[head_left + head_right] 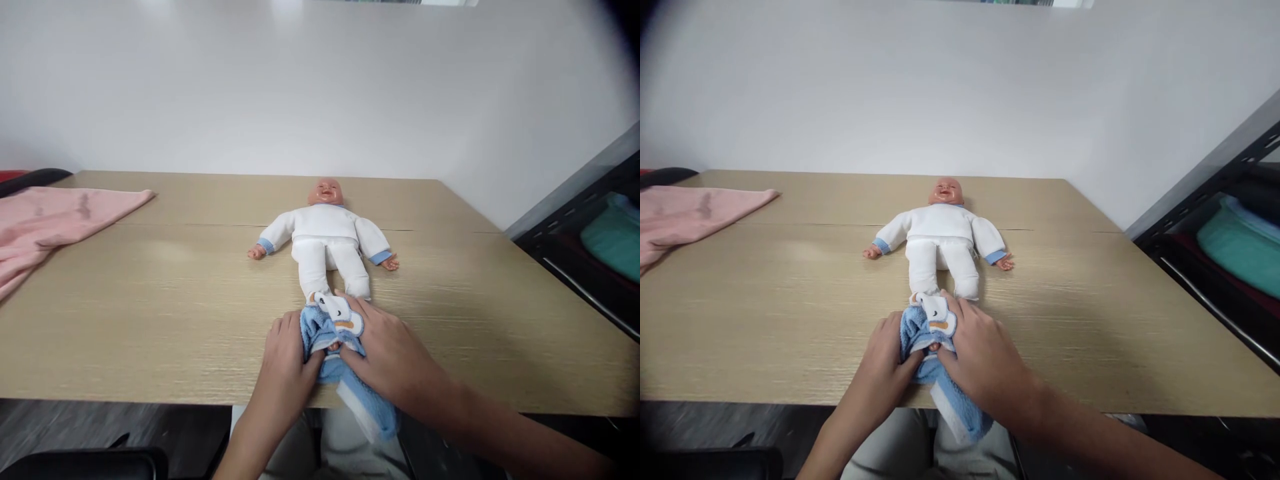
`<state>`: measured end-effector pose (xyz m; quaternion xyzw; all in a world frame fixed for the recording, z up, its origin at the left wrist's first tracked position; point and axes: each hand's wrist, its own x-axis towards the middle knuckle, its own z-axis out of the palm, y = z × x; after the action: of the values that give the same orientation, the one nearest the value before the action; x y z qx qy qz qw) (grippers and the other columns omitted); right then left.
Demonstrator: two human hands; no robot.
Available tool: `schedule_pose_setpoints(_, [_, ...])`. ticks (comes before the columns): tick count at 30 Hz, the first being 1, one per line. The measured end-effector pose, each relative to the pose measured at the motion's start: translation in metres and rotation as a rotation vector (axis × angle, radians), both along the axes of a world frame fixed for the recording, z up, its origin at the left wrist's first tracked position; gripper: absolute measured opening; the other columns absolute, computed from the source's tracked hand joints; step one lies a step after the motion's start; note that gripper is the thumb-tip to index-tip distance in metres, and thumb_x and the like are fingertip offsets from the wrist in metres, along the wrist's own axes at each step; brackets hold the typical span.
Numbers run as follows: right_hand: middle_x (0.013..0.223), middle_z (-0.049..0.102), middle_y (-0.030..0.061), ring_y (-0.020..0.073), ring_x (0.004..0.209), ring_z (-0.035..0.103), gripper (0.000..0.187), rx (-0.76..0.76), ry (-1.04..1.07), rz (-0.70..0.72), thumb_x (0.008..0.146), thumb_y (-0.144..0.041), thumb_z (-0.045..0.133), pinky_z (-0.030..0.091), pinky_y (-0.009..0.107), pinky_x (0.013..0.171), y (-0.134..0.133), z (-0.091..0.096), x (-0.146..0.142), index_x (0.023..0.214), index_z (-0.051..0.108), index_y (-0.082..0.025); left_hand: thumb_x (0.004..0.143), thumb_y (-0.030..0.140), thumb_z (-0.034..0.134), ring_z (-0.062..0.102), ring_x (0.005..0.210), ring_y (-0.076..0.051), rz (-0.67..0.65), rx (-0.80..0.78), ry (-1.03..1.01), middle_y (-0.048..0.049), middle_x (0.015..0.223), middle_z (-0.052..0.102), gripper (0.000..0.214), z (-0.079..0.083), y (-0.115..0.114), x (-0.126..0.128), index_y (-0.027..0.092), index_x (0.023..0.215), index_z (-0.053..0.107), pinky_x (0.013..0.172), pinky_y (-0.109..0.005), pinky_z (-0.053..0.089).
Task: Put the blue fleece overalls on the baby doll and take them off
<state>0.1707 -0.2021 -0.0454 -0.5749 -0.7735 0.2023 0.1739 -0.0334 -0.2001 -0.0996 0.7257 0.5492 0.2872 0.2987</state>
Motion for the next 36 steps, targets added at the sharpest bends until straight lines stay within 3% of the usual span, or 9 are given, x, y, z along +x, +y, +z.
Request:
schedule_pose_setpoints(4, [0.126,0.076,0.0118,0.0321,0.117,0.072,0.031,-0.054,0.097,0.008,0.091,-0.018,0.069,0.054,0.044,0.105,0.004,0.000,0.004,0.122,0.072,-0.020,0.102,0.029,0.063,0.062,0.128,-0.032,0.009,-0.106,-0.300,-0.0131,0.135,0.067,0.040,0.004,0.003,-0.001,0.020,0.140,0.054,0.111,-0.046,0.047])
schedule_pose_setpoints(8, [0.115,0.079,0.0078,0.0288,0.102,0.075,0.033,-0.069,0.299,-0.034,0.084,-0.019,0.076,0.057,0.038,0.090,0.008,0.000,0.005,0.116,0.071,-0.021,0.105,0.027,0.060,0.065,0.124,-0.025,-0.011,-0.139,-0.470,-0.0089,0.134,0.069,0.039,0.009,0.006,-0.005,0.020,0.143,0.052,0.109,-0.037,0.049])
schedule_pose_setpoints(15, [0.112,0.083,0.0038,0.0241,0.098,0.076,0.036,0.024,0.513,0.067,0.079,-0.014,0.080,0.057,0.034,0.090,0.039,0.004,0.007,0.114,0.075,-0.022,0.109,0.030,0.057,0.062,0.134,-0.027,-0.067,0.005,-0.338,-0.0099,0.140,0.070,0.026,0.015,0.033,-0.031,0.019,0.132,0.064,0.116,-0.037,0.046])
schedule_pose_setpoints(19, [0.097,0.080,0.0009,0.0206,0.085,0.072,0.029,-0.070,0.500,0.293,0.080,-0.023,0.086,0.056,0.031,0.079,0.072,0.013,0.018,0.107,0.075,-0.019,0.107,0.032,0.060,0.059,0.142,-0.030,-0.156,0.003,-0.263,-0.0102,0.146,0.069,0.029,0.029,0.062,-0.049,0.020,0.132,0.070,0.123,-0.041,0.044])
schedule_pose_setpoints(22, [0.097,0.081,-0.0003,0.0215,0.090,0.072,0.031,-0.110,0.489,0.397,0.083,-0.035,0.090,0.057,0.032,0.084,0.094,0.015,0.026,0.107,0.076,-0.020,0.107,0.042,0.065,0.062,0.137,-0.032,-0.288,-0.058,-0.263,-0.0109,0.144,0.071,0.033,0.039,0.084,-0.059,0.020,0.129,0.073,0.119,-0.042,0.048])
schedule_pose_setpoints(25, [0.092,0.077,-0.0004,0.0224,0.087,0.068,0.042,-0.038,0.443,0.359,0.076,-0.050,0.098,0.055,0.033,0.083,0.107,0.009,0.036,0.097,0.074,-0.022,0.103,0.049,0.072,0.068,0.123,-0.031,-0.432,-0.147,-0.325,-0.0109,0.130,0.076,0.037,0.044,0.101,-0.073,0.019,0.125,0.072,0.109,-0.040,0.054])
schedule_pose_setpoints(28, [0.088,0.070,0.0004,0.0201,0.080,0.062,0.042,-0.017,0.487,0.310,0.089,-0.059,0.087,0.052,0.031,0.074,0.111,0.000,0.055,0.092,0.072,-0.020,0.098,0.048,0.081,0.068,0.110,-0.026,-0.506,-0.231,-0.371,-0.0085,0.117,0.075,0.038,0.047,0.112,-0.087,0.019,0.119,0.070,0.095,-0.034,0.056])
schedule_pose_setpoints(32, [0.094,0.072,0.0025,0.0213,0.086,0.064,0.045,-0.149,0.665,0.239,0.096,-0.064,0.078,0.052,0.030,0.076,0.109,-0.013,0.081,0.103,0.076,-0.019,0.094,0.047,0.085,0.064,0.096,-0.019,-0.581,-0.292,-0.376,-0.0029,0.104,0.067,0.036,0.052,0.123,-0.094,0.020,0.113,0.069,0.083,-0.027,0.054])
schedule_pose_setpoints(36, [0.112,0.077,0.0064,0.0267,0.104,0.070,0.057,-0.305,0.887,0.190,0.089,-0.065,0.085,0.056,0.036,0.094,0.108,-0.028,0.090,0.122,0.077,-0.020,0.106,0.052,0.068,0.062,0.090,-0.017,-0.653,-0.291,-0.198,-0.0021,0.098,0.068,0.034,0.066,0.135,-0.084,0.019,0.103,0.075,0.083,-0.028,0.052])
